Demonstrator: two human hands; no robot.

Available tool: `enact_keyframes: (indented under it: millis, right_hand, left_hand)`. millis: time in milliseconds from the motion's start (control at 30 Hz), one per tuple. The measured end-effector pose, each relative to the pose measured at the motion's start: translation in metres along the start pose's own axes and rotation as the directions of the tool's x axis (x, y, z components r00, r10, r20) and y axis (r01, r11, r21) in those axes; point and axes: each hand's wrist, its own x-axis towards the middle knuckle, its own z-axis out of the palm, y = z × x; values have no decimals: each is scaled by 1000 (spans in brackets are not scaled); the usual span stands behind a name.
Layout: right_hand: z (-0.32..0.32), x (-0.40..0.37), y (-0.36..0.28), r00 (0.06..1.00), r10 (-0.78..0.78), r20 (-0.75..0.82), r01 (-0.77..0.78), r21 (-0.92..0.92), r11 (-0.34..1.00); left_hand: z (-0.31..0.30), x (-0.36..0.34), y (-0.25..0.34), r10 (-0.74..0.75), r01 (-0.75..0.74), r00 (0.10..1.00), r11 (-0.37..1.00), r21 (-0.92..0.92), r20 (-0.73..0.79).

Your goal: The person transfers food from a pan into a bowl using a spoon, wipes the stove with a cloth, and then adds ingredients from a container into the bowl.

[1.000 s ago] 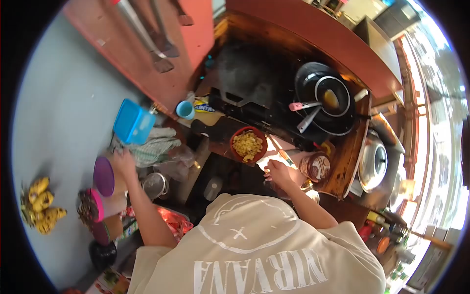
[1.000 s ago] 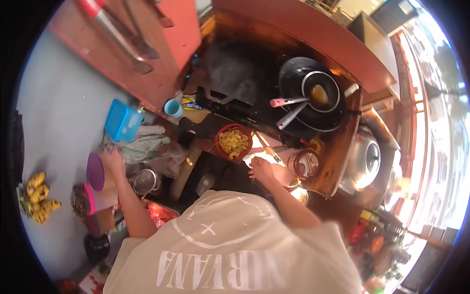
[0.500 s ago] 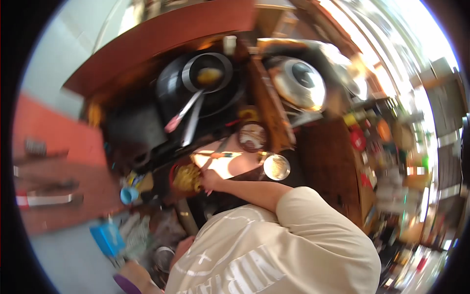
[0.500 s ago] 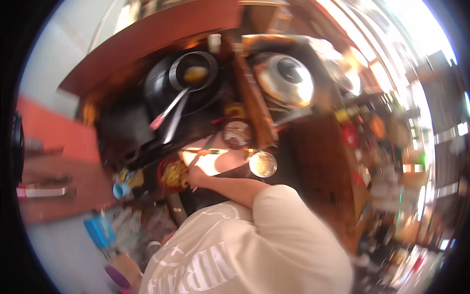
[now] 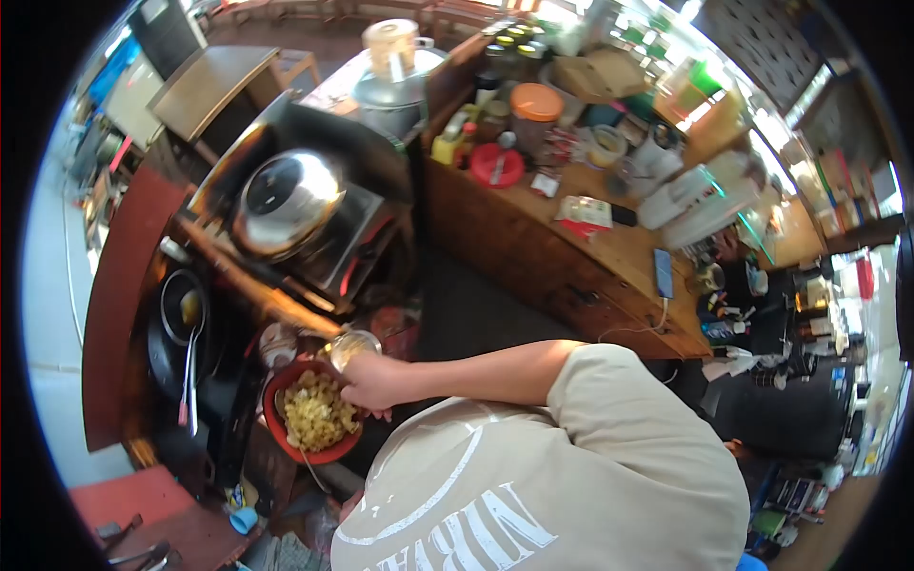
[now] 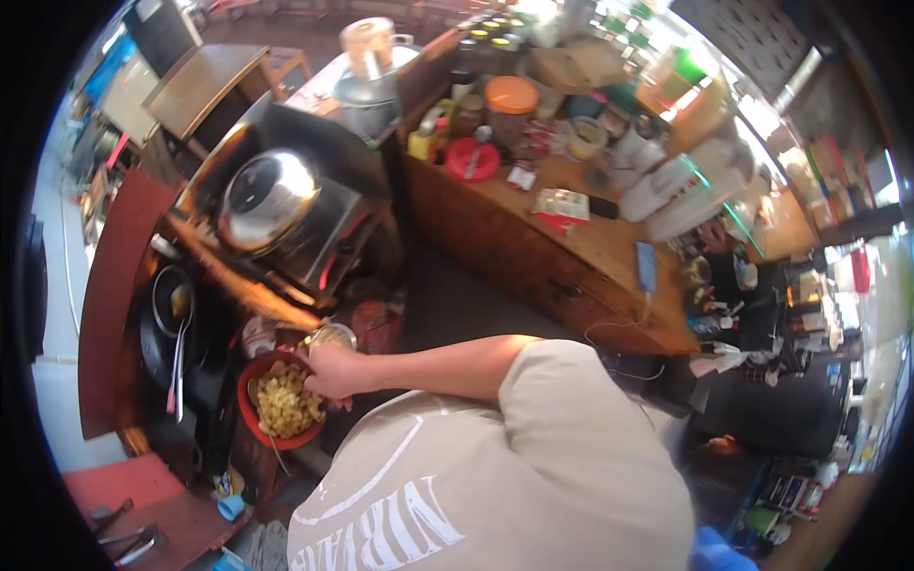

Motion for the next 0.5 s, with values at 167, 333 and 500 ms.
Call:
enact_keyframes:
  millis: [167,333,500]
  right_hand:
    - [-120,-123,68,928,100,-358,-69,100,993]
    - [-176,-244,161,653,247,-716,-2,324,946]
    - [-193,-318,263,308,485,-818,235,560,795]
  left_hand:
    - [87,65,39,-13,-20,980,986,163,200]
    - [141,131,86,-311,19,898,734,678,311]
    - [173,194,128,-341,138,657,931,338,672]
